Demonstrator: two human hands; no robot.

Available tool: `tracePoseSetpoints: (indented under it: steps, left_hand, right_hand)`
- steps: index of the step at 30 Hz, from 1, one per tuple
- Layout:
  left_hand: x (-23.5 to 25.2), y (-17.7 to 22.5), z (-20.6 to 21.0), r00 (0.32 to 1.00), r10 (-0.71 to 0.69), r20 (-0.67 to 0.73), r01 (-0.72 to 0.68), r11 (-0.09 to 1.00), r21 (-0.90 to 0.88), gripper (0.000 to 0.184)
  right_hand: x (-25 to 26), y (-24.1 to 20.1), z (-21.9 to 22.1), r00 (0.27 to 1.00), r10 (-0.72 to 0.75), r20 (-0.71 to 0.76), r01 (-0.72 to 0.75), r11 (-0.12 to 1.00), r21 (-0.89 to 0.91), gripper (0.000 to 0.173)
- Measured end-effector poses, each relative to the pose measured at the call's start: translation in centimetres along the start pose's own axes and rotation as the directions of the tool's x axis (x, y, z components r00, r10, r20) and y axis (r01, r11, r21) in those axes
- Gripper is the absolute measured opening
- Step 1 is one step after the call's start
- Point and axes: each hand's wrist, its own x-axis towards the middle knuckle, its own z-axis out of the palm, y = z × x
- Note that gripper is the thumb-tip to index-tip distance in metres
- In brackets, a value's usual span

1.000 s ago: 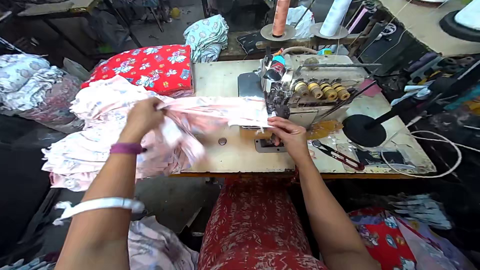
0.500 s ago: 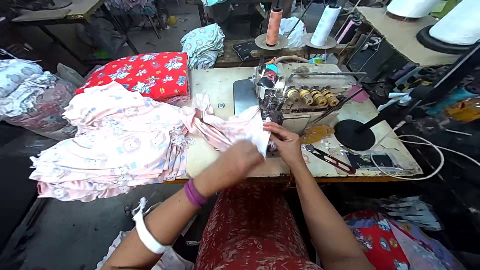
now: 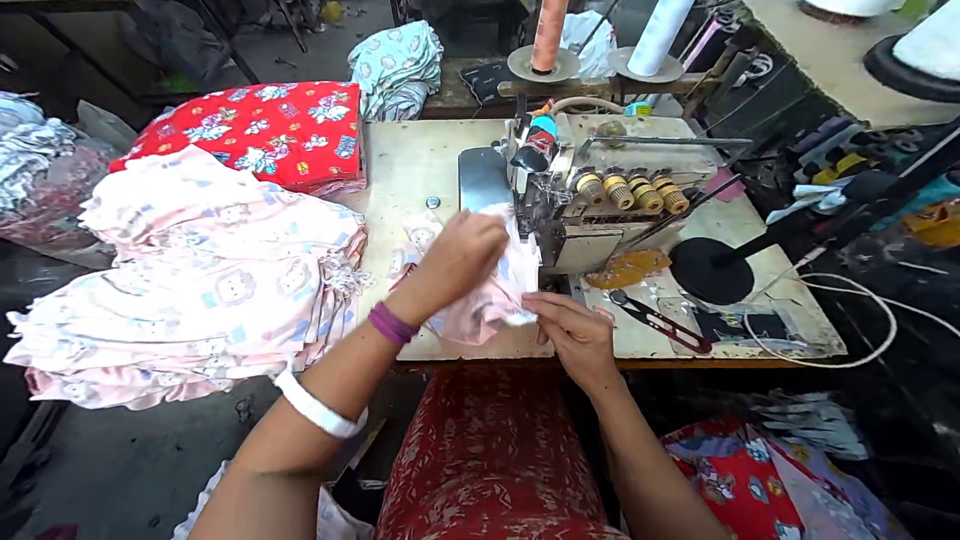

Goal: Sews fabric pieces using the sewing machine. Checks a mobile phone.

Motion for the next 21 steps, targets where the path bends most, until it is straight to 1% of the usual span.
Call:
tracePoseSetpoints:
  steps: [1, 3, 4, 5, 6, 8, 9, 11, 14, 17, 19, 20, 21]
  left_hand:
    - [1.0, -1.1, -0.4, 0.999, -0.047, 0.02, 0.047, 0.999, 0.014, 0.021]
    - [2.2, -2.1, -1.2, 0.995, -0.076, 0.058, 0.073, 0.996, 0.055, 0.02]
    - [2.4, -2.0, -1.4, 0.998, -0.048, 0.038, 0.046, 0.996, 0.072, 0.018]
    - [2.2, -1.5, -1.3, 1.0, 0.01, -0.013, -0.009, 0.998, 0.066, 0.017]
    - [1.8, -0.7, -1.2, 0.996, 0.068, -0.058, -0.066, 0.997, 0.029, 0.017]
    - [0.3, 0.4, -0.3, 0.985, 0.15, -0.086, -0.158, 0.983, -0.093, 0.017]
    - [-0.5, 0.4, 0.2, 0.983, 0.161, -0.088, -0.173, 0.974, -0.144, 0.017]
    - [-1.4, 0.0, 0.4, 0.98, 0.163, -0.111, -0.18, 0.969, -0.171, 0.018]
    - [-1.7, 0.4, 0.6, 0.983, 0.142, -0.114, -0.159, 0.974, -0.158, 0.02]
    - [-1.2, 0.7, 0.5, 0.993, 0.073, -0.095, -0.086, 0.985, -0.148, 0.022]
    - [-0.5, 0.1, 0.5, 0.995, 0.045, -0.088, -0.058, 0.987, -0.153, 0.022]
    - [0.0, -0.4, 0.6, 0.995, 0.039, -0.088, -0.052, 0.987, -0.155, 0.023]
    - [0.5, -0.9, 0.8, 0.996, 0.034, -0.086, -0.047, 0.988, -0.148, 0.024]
  right_hand:
    - [0.8, 0.2, 0.1, 1.0, 0.005, -0.006, -0.005, 1.0, -0.002, 0.02]
    - [2.1, 1.0, 0.4, 0.999, 0.022, -0.026, -0.022, 1.0, 0.015, 0.02]
    - [2.6, 1.5, 0.5, 0.999, 0.029, -0.03, -0.028, 0.999, 0.033, 0.02]
    - [3.0, 1.9, 0.6, 0.999, 0.032, -0.031, -0.03, 0.998, 0.052, 0.021]
    - [3.1, 2.3, 0.8, 0.999, 0.027, -0.035, -0.025, 0.997, 0.067, 0.021]
    - [2.3, 2.5, 1.0, 0.999, 0.001, -0.037, 0.0, 0.999, 0.049, 0.02]
    - [1.7, 2.4, 1.0, 1.0, -0.018, -0.023, 0.019, 1.0, 0.02, 0.02]
    - [0.4, 2.0, 1.2, 0.999, -0.043, -0.003, 0.043, 0.999, -0.01, 0.019]
    - [-0.6, 1.5, 1.0, 0.998, 0.002, -0.066, 0.003, 0.997, 0.073, 0.018]
    - [-0.1, 1.0, 1.1, 0.993, 0.062, -0.1, -0.049, 0.99, 0.132, 0.018]
    - [0.8, 0.8, 1.3, 0.989, 0.086, -0.119, -0.076, 0.994, 0.082, 0.018]
    - [1.4, 0.6, 1.4, 0.987, 0.092, -0.131, -0.09, 0.996, 0.021, 0.018]
    - [2.0, 0.3, 1.5, 0.986, 0.094, -0.137, -0.105, 0.991, -0.077, 0.018]
